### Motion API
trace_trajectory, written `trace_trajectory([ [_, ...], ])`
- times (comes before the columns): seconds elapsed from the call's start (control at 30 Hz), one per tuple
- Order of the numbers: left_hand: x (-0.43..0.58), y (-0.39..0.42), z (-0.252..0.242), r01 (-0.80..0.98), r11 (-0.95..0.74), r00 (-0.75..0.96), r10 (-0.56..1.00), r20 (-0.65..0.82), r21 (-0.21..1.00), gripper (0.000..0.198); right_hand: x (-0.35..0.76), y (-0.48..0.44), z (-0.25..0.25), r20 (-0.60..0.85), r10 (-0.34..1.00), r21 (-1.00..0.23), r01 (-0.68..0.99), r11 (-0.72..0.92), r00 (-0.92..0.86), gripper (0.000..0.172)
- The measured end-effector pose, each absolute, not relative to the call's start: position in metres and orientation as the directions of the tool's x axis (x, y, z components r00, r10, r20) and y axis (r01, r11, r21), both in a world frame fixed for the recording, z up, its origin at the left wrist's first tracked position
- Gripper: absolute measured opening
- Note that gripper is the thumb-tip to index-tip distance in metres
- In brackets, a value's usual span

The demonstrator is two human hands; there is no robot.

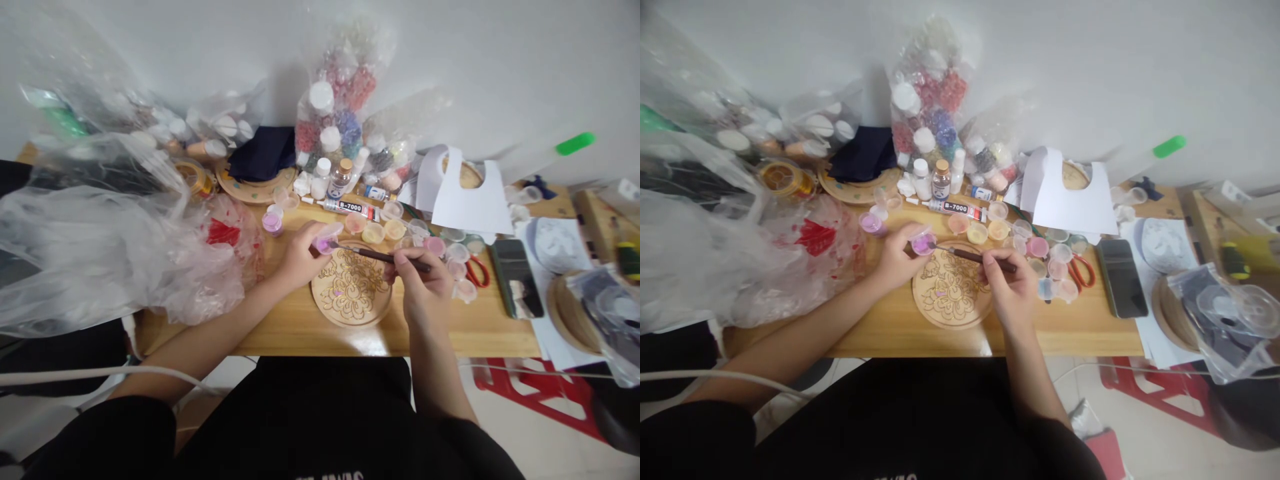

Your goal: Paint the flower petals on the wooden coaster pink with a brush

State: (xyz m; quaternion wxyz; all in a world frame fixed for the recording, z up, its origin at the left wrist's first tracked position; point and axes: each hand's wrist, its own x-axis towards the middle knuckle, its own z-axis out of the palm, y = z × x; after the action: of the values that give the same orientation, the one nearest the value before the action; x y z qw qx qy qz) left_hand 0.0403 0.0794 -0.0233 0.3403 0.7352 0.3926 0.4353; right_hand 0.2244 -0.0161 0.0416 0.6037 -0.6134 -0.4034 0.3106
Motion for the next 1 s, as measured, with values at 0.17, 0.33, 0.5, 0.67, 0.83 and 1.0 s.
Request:
trace_trajectory([
  [0.17, 0.04, 0.08, -0.023, 0.246, -0.501, 0.322, 0.85, 0.417, 0.83, 0.031, 0.224, -0.013, 0.038, 0.073, 0.878, -0.996, 0.076, 0.041, 0.473, 0.022],
  [0.33, 0.041, 0.08, -0.023, 0.256, -0.553, 0.309, 0.824, 0.474, 0.793, 0.032, 0.225, -0.009, 0.032, -0.005, 0.882, -0.999, -0.042, 0.017, 0.471, 0.023],
  [0.5, 0.041, 0.08, -0.024, 0.259, -0.582, 0.311, 0.806, 0.504, 0.771, 0.028, 0.225, -0.007, 0.032, -0.045, 0.877, -0.993, -0.117, 0.013, 0.479, 0.022],
  [0.67, 0.04, 0.08, -0.025, 0.266, -0.591, 0.319, 0.799, 0.509, 0.762, 0.033, 0.224, -0.008, 0.031, -0.074, 0.875, -0.986, -0.169, 0.009, 0.479, 0.021],
  [0.83, 0.041, 0.08, -0.026, 0.286, -0.61, 0.31, 0.789, 0.531, 0.739, 0.039, 0.228, -0.013, 0.033, -0.079, 0.87, -0.977, -0.21, 0.029, 0.487, 0.017],
  [1.0, 0.042, 0.081, -0.026, 0.275, -0.595, 0.302, 0.799, 0.52, 0.755, 0.03, 0.242, -0.027, 0.039, -0.04, 0.868, -0.976, -0.207, 0.073, 0.495, 0.013],
])
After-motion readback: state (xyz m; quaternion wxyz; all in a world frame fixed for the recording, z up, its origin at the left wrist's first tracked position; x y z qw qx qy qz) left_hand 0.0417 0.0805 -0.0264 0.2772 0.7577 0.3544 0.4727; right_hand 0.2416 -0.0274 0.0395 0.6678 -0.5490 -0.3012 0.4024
